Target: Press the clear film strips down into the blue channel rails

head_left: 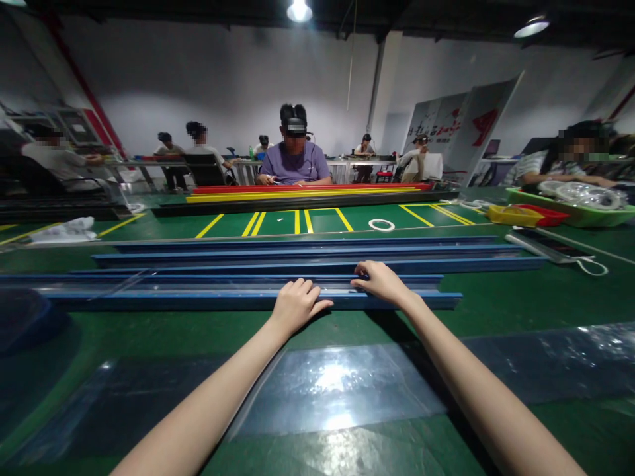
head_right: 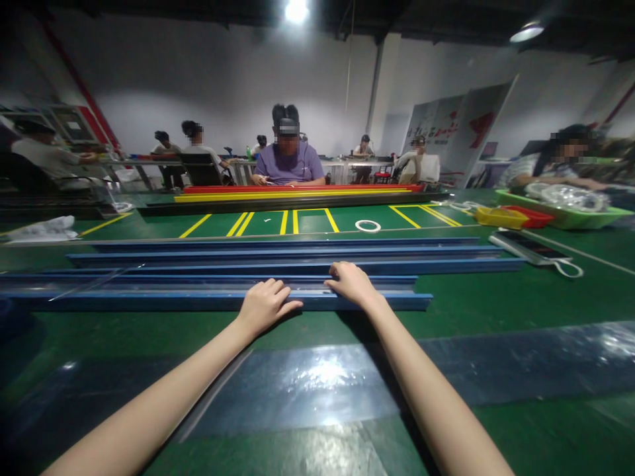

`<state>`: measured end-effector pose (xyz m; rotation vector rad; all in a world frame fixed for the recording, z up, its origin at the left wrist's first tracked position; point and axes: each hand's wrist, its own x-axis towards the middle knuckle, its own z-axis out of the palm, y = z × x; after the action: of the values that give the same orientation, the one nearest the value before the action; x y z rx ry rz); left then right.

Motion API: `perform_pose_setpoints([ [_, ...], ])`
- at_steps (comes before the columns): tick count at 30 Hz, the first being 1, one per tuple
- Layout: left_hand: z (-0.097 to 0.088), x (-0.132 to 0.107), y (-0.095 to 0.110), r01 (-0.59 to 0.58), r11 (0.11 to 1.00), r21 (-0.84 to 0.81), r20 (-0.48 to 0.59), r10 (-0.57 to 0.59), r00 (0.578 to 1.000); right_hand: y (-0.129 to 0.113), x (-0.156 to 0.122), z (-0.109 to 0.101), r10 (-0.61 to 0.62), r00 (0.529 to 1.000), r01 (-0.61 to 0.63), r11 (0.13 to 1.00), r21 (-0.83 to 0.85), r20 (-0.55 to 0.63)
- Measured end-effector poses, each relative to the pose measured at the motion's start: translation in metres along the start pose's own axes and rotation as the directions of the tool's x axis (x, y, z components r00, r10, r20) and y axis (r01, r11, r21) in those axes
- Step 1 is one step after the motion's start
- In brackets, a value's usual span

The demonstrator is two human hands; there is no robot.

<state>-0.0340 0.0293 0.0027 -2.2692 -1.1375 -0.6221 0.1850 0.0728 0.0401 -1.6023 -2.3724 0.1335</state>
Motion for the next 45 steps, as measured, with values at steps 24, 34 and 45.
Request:
perform_pose_setpoints([
  [24,-0.002,0.0,0.005,0.003,1.0,-0.012,-0.044,-0.004,0.999,-0.02,0.023,0.014,-0.107,0.989,0.104,0.994,0.038,0.097],
  [34,-0.003,0.002,0.007,-0.052,0.998,0.021,-0.051,0.053,0.997,0.034,0.003,-0.006,-0.079,0.981,0.056,0.989,0.133,0.177],
  [45,-0.004,0.003,0.011,-0.088,0.996,0.024,-0.027,0.089,0.996,0.056,-0.007,-0.014,0.029,0.979,-0.062,0.986,0.157,0.201],
])
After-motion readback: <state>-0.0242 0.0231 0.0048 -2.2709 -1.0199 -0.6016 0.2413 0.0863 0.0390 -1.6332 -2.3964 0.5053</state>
